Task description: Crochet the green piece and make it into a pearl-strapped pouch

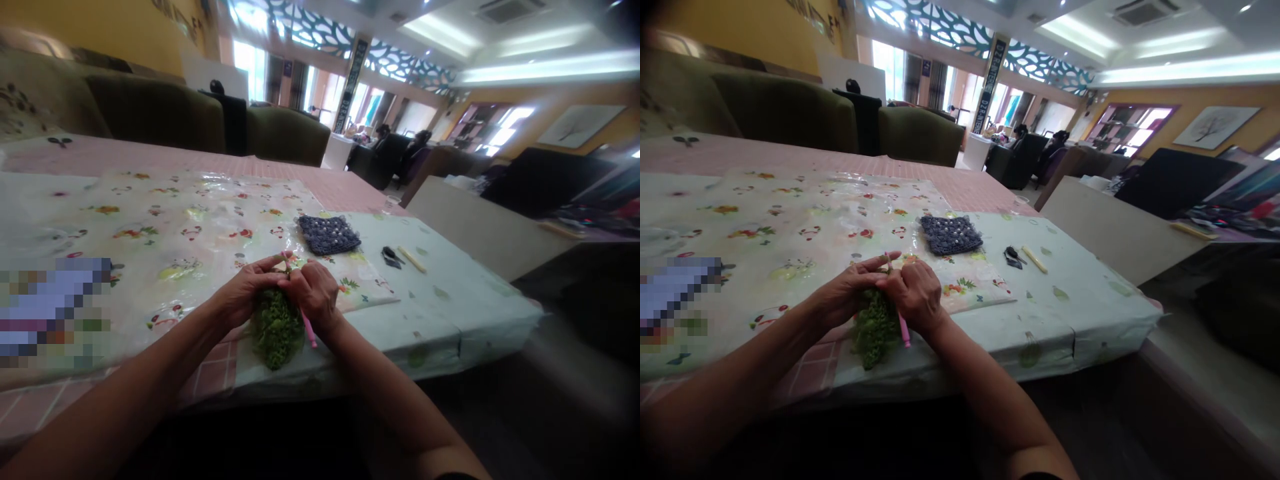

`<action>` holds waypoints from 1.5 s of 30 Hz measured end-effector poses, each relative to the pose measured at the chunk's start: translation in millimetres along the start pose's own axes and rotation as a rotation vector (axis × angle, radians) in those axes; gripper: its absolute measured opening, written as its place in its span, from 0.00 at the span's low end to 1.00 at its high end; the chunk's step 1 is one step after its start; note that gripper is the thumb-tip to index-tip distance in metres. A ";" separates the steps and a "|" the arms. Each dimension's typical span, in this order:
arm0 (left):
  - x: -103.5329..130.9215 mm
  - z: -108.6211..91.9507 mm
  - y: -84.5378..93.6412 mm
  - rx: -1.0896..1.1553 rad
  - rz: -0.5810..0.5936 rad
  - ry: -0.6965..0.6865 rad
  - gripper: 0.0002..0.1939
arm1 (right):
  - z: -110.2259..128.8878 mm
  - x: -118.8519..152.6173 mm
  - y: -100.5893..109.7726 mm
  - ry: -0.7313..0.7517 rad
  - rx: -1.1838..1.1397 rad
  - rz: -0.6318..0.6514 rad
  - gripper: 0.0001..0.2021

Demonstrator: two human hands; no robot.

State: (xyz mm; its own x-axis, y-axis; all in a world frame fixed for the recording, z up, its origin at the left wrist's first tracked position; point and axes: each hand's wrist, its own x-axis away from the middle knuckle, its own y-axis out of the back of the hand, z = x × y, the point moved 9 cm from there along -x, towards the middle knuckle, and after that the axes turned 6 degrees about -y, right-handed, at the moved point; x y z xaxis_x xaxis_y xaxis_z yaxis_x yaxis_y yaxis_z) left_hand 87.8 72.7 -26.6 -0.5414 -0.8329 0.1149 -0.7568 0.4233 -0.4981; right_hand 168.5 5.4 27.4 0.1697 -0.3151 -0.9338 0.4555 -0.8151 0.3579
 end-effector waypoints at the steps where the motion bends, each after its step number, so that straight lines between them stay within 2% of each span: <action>1: 0.8 0.2 -1.5 0.006 0.024 0.017 0.35 | 0.3 1.7 2.1 0.035 -0.052 -0.012 0.11; 4: 2.7 -2.2 -5.6 0.014 0.079 0.008 0.38 | -3.8 5.3 9.4 0.070 -0.206 -0.029 0.11; 7: 2.5 -4.5 -6.5 0.016 0.100 -0.017 0.40 | -10.4 7.4 14.1 -0.004 -0.274 -0.019 0.09; 13: 0.0 -8.3 -0.6 0.012 0.106 -0.010 0.39 | -12.5 13.3 24.1 -0.090 -0.454 0.005 0.02; 22: 1.4 -7.0 -1.7 -0.064 0.122 -0.003 0.32 | -36.8 10.8 26.9 -0.410 -0.739 0.284 0.06; 27: 1.9 -4.2 -3.7 -0.066 0.152 0.012 0.28 | -48.4 12.1 19.3 -0.559 -1.015 0.354 0.11; 30: 2.5 -0.2 -5.7 -0.103 0.179 0.019 0.28 | -45.6 13.2 11.6 -0.599 -1.049 0.371 0.13; 32: 3.3 3.6 -7.4 -0.125 0.191 0.031 0.28 | -42.6 11.3 11.4 -0.571 -0.933 0.330 0.12; 37: 4.7 4.3 -9.7 -0.173 0.190 -0.007 0.25 | -28.0 3.4 22.4 -0.308 -0.511 0.184 0.06; 41: 7.6 2.4 -16.7 -0.250 0.255 -0.041 0.17 | -24.1 1.8 24.1 -0.191 -0.447 0.171 0.09; 45: 12.0 10.7 -20.7 -0.260 0.322 0.073 0.21 | -18.5 -2.6 29.4 -0.041 -0.421 0.123 0.07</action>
State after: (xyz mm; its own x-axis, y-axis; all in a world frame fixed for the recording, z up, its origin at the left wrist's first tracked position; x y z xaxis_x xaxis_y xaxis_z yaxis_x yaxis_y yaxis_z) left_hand 101.0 50.1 -24.1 -0.7825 -0.6203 0.0538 -0.6072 0.7412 -0.2863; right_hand 197.7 -8.8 40.2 0.2144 -0.4236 -0.8801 0.7517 -0.5038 0.4256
